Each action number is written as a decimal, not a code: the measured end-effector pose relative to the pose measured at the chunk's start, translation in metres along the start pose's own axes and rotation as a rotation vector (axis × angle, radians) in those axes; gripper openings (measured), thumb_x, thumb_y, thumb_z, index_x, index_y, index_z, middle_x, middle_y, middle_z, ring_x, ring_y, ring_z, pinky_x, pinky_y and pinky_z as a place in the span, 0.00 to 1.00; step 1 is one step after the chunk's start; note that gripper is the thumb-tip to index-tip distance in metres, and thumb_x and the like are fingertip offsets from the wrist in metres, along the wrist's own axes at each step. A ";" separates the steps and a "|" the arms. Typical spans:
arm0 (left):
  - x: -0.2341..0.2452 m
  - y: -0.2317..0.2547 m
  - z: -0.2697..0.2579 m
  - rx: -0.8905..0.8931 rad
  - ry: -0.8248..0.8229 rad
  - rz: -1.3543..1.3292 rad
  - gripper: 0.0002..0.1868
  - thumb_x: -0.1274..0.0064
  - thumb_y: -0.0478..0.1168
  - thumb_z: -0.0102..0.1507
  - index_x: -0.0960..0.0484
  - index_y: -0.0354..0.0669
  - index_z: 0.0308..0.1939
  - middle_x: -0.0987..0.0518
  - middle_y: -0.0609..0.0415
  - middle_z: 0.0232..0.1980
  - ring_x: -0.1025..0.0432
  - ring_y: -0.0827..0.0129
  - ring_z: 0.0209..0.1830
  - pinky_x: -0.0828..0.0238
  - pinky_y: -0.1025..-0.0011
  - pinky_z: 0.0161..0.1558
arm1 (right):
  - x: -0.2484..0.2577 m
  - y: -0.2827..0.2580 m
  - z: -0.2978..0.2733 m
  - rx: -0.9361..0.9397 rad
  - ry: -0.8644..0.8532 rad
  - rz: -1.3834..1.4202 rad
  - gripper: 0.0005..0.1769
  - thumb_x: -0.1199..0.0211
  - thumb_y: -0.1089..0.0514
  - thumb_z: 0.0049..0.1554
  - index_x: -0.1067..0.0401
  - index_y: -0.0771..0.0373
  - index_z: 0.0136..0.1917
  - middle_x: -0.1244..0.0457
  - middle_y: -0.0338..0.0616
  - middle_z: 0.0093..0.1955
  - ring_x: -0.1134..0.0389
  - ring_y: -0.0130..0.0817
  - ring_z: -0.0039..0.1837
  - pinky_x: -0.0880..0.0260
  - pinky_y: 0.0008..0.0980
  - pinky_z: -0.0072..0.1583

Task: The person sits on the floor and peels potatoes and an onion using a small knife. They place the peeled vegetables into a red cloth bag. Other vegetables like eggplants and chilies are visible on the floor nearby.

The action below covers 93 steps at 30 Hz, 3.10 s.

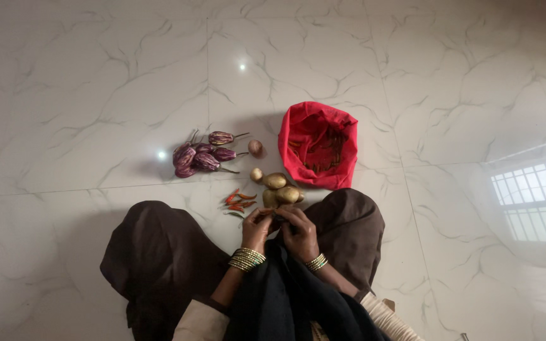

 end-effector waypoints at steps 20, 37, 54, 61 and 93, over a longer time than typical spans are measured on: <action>-0.003 -0.035 -0.009 0.170 -0.133 0.026 0.13 0.43 0.29 0.61 0.14 0.31 0.49 0.14 0.48 0.44 0.20 0.68 0.41 0.21 0.73 0.46 | 0.014 0.018 -0.036 0.090 0.009 -0.094 0.24 0.43 0.77 0.50 0.22 0.60 0.57 0.32 0.47 0.56 0.26 0.41 0.55 0.24 0.33 0.53; -0.006 -0.038 -0.011 -0.040 -0.186 0.446 0.13 0.43 0.31 0.58 0.14 0.32 0.47 0.13 0.53 0.43 0.21 0.75 0.40 0.23 0.76 0.45 | 0.015 0.037 -0.046 -0.014 0.031 -0.063 0.22 0.40 0.75 0.50 0.23 0.62 0.56 0.31 0.47 0.55 0.25 0.40 0.55 0.24 0.32 0.54; 0.002 -0.050 0.004 -0.040 -0.219 0.489 0.15 0.44 0.30 0.58 0.14 0.34 0.49 0.13 0.55 0.45 0.21 0.76 0.42 0.23 0.78 0.47 | 0.015 0.037 -0.044 0.037 -0.016 -0.116 0.23 0.40 0.76 0.47 0.22 0.62 0.54 0.32 0.48 0.55 0.27 0.43 0.55 0.24 0.34 0.53; -0.005 -0.044 0.000 0.022 -0.231 0.449 0.16 0.43 0.31 0.60 0.14 0.33 0.52 0.16 0.53 0.41 0.30 0.76 0.32 0.31 0.75 0.35 | 0.020 0.021 -0.038 0.111 -0.022 -0.151 0.24 0.41 0.77 0.48 0.22 0.61 0.55 0.33 0.49 0.55 0.27 0.45 0.55 0.25 0.35 0.53; -0.047 0.011 -0.029 -0.144 -0.374 0.437 0.16 0.43 0.30 0.65 0.18 0.29 0.57 0.15 0.50 0.51 0.23 0.75 0.48 0.24 0.76 0.51 | 0.037 0.018 -0.036 0.017 0.144 -0.087 0.20 0.41 0.77 0.54 0.23 0.63 0.57 0.33 0.48 0.56 0.27 0.41 0.56 0.24 0.32 0.54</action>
Point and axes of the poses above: each hand's wrist, its own z-axis towards the middle knuckle, its own x-axis out of the back of the hand, y = z × x, the point moved 4 cm from there along z, towards the middle knuckle
